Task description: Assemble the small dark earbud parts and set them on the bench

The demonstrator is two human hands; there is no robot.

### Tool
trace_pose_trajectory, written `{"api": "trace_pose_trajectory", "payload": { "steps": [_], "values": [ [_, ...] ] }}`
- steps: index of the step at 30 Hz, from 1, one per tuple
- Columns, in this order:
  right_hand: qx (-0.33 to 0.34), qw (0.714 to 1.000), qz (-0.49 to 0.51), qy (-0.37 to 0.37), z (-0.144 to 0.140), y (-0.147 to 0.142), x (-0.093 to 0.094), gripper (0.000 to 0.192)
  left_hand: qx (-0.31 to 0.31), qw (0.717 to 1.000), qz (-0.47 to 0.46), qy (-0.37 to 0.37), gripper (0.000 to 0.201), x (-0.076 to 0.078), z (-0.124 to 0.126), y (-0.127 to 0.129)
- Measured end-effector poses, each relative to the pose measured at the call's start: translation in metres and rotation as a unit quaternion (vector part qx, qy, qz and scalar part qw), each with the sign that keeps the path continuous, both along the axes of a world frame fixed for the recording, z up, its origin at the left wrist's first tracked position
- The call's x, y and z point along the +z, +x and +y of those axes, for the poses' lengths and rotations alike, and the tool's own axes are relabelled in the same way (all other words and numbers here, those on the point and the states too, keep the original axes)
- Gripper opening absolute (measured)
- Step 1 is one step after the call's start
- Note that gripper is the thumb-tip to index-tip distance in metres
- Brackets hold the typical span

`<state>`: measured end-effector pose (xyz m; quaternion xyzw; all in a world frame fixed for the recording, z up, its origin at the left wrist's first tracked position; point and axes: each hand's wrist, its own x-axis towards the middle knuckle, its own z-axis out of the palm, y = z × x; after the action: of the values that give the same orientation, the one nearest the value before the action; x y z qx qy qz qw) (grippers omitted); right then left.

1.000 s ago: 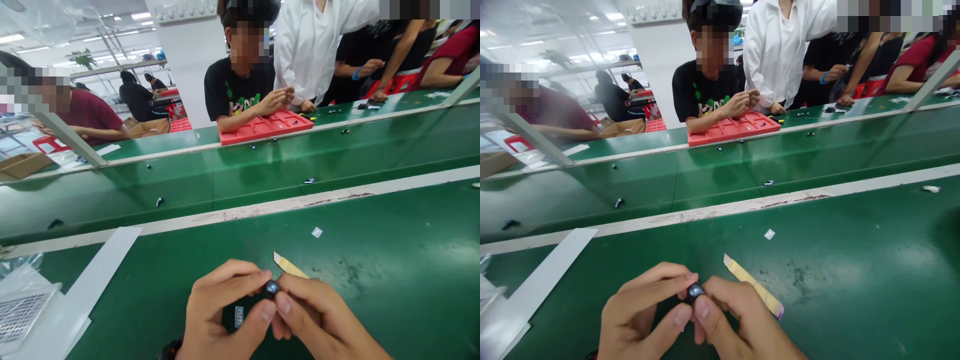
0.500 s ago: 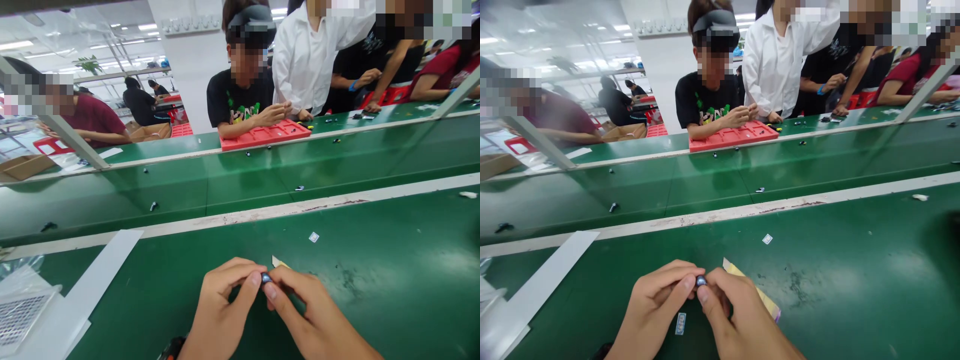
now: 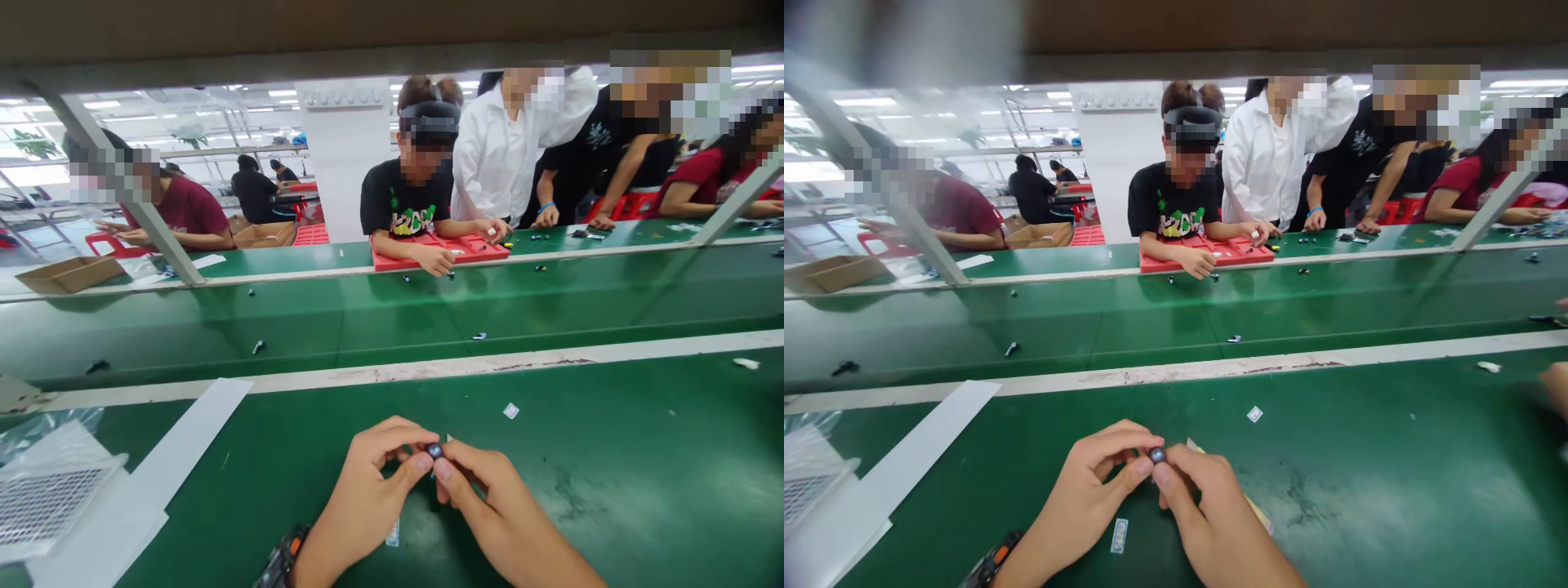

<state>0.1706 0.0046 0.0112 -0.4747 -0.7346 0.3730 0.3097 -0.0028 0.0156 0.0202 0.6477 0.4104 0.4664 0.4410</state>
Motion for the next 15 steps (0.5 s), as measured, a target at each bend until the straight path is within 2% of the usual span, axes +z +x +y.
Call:
{"api": "trace_pose_trajectory", "payload": {
  "steps": [3,6,8,10,15],
  "values": [
    [-0.037,0.996,-0.084,0.017,0.004,0.010,-0.002,0.014,0.018,0.999,-0.029,-0.021,0.014,0.001,-0.001,-0.001],
    [-0.096,0.964,-0.246,0.033,0.009,0.024,-0.010,0.013,0.035,0.996,-0.072,-0.047,0.013,0.002,-0.003,-0.002],
    [-0.097,0.946,-0.307,0.021,0.012,0.032,-0.017,0.012,0.044,0.994,-0.091,-0.044,0.012,0.004,-0.004,-0.003],
    [-0.079,0.948,-0.307,0.019,0.013,0.037,-0.024,0.017,0.057,0.993,-0.091,-0.039,0.015,0.005,-0.005,-0.005],
    [-0.077,0.970,-0.227,0.039,0.014,0.037,-0.030,0.017,0.066,0.994,-0.084,-0.004,0.017,0.001,-0.004,-0.008]
  ]
}}
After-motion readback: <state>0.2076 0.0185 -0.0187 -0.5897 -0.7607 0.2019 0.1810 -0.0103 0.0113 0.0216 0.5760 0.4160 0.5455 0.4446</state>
